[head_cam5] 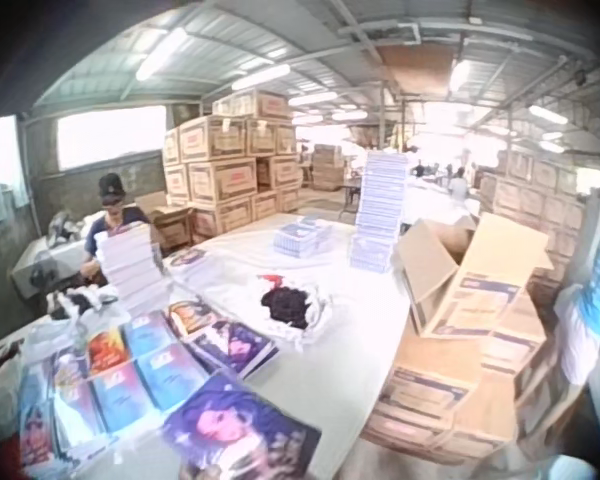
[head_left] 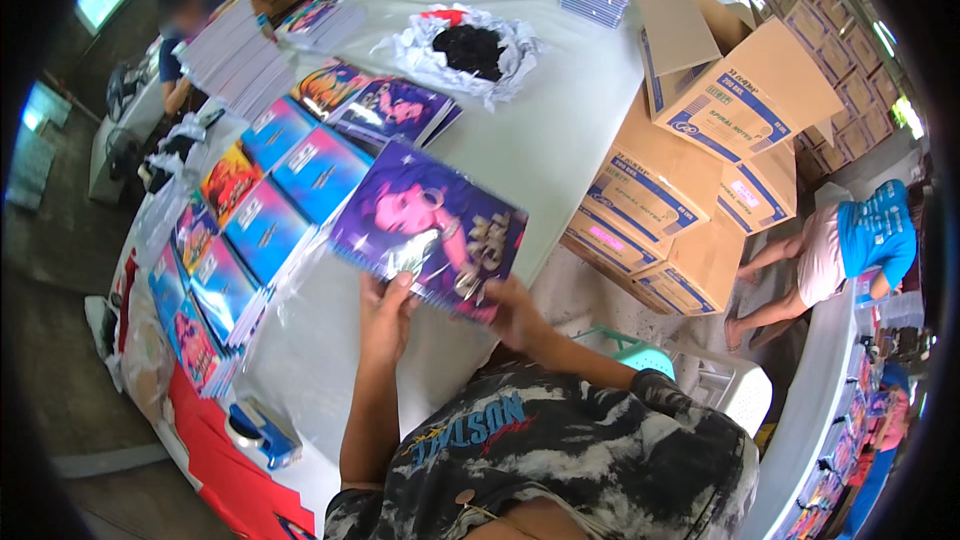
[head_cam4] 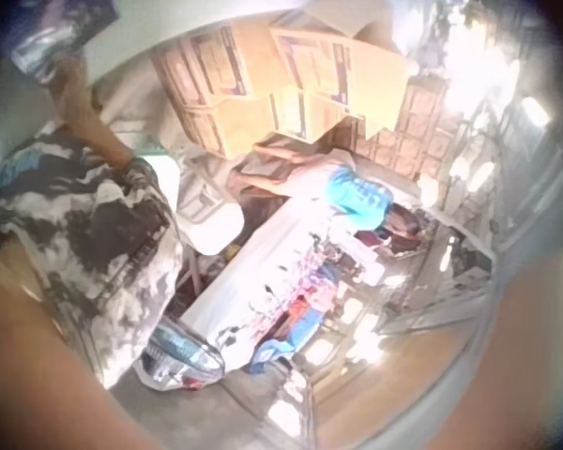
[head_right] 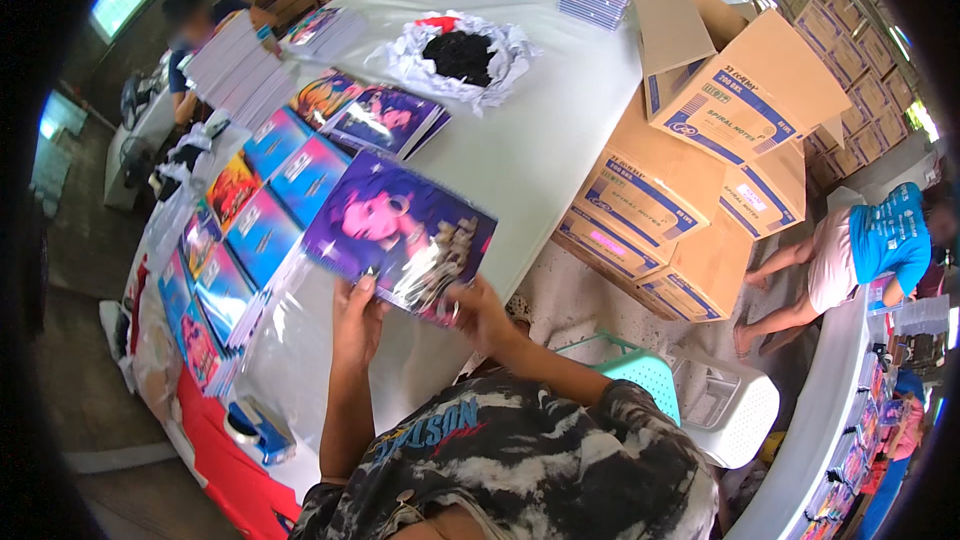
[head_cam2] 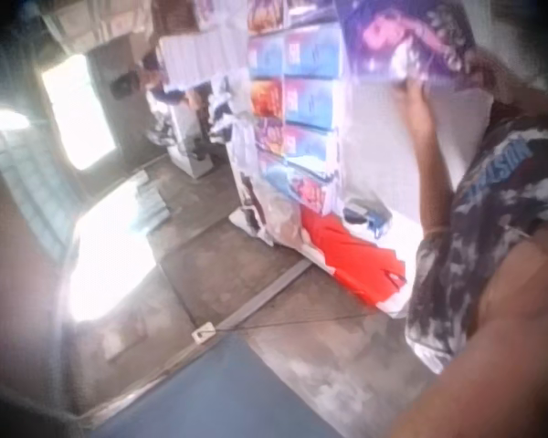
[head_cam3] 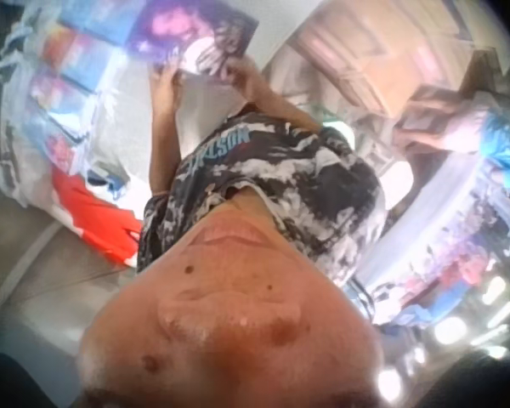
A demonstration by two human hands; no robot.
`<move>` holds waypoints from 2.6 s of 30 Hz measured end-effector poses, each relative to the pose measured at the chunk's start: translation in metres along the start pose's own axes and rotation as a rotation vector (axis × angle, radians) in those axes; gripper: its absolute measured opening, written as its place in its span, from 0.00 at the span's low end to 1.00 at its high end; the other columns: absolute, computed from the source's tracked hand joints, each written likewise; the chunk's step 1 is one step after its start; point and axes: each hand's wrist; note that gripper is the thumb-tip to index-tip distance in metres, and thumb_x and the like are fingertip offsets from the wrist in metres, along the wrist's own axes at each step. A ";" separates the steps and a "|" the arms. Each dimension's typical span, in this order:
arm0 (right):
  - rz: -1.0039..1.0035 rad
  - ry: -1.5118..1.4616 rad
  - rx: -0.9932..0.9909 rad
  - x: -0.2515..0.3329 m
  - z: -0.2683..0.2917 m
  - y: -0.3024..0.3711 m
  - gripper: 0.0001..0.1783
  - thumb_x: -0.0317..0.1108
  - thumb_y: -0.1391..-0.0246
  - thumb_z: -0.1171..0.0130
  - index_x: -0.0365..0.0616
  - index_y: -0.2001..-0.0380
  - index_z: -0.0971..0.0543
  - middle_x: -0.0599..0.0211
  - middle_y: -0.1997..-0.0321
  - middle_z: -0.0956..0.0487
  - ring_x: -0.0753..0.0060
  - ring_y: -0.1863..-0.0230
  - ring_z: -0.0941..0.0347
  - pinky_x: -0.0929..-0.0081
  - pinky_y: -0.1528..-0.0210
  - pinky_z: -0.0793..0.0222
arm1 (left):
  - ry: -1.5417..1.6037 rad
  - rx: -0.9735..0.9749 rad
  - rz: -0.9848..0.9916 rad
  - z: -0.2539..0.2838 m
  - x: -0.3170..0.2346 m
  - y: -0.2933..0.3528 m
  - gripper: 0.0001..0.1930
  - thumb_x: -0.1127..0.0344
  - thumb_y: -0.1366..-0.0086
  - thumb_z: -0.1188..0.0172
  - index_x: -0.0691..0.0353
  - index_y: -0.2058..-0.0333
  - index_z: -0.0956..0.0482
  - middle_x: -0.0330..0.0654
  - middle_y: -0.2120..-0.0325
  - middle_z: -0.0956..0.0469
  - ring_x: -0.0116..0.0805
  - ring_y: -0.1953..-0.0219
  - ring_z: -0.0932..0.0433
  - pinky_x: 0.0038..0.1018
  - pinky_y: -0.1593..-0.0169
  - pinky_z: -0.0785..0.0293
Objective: The person repeatedly picks up spiral-bound notebooks from a table, places them into clear plastic bags, and seals the bags using a tape dispenser. They then stack the packaged notebooks and repeat the process with additional notebooks.
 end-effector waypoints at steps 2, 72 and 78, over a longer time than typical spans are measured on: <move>0.046 -0.287 -0.054 0.063 0.011 -0.036 0.21 0.38 0.45 0.49 0.41 0.50 0.33 0.60 0.56 0.24 0.61 0.55 0.26 0.49 0.56 0.28 | -0.193 0.093 -0.026 -0.022 0.010 -0.038 0.33 0.53 0.38 0.46 0.57 0.39 0.49 0.47 0.49 0.34 0.38 0.50 0.31 0.35 0.48 0.33; -0.148 0.763 0.259 -0.094 -0.104 -0.090 0.16 0.34 0.43 0.49 0.36 0.55 0.31 0.68 0.61 0.27 0.78 0.60 0.35 0.78 0.54 0.39 | -0.829 -1.415 -1.108 0.191 -0.225 0.093 0.21 0.54 0.32 0.57 0.67 0.68 0.23 0.40 0.76 0.24 0.25 0.73 0.29 0.25 0.68 0.30; 0.012 1.569 0.405 -0.144 -0.062 -0.101 0.15 0.35 0.49 0.45 0.38 0.59 0.27 0.55 0.63 0.25 0.59 0.62 0.28 0.66 0.59 0.33 | -1.115 -0.548 -0.378 0.233 -0.132 0.042 0.17 0.51 0.39 0.47 0.55 0.58 0.22 0.45 0.83 0.24 0.36 0.80 0.25 0.31 0.71 0.29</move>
Point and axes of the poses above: each hand's wrist, its own y-axis away from the middle knuckle, its own z-axis out of the back of the hand, x = y × z
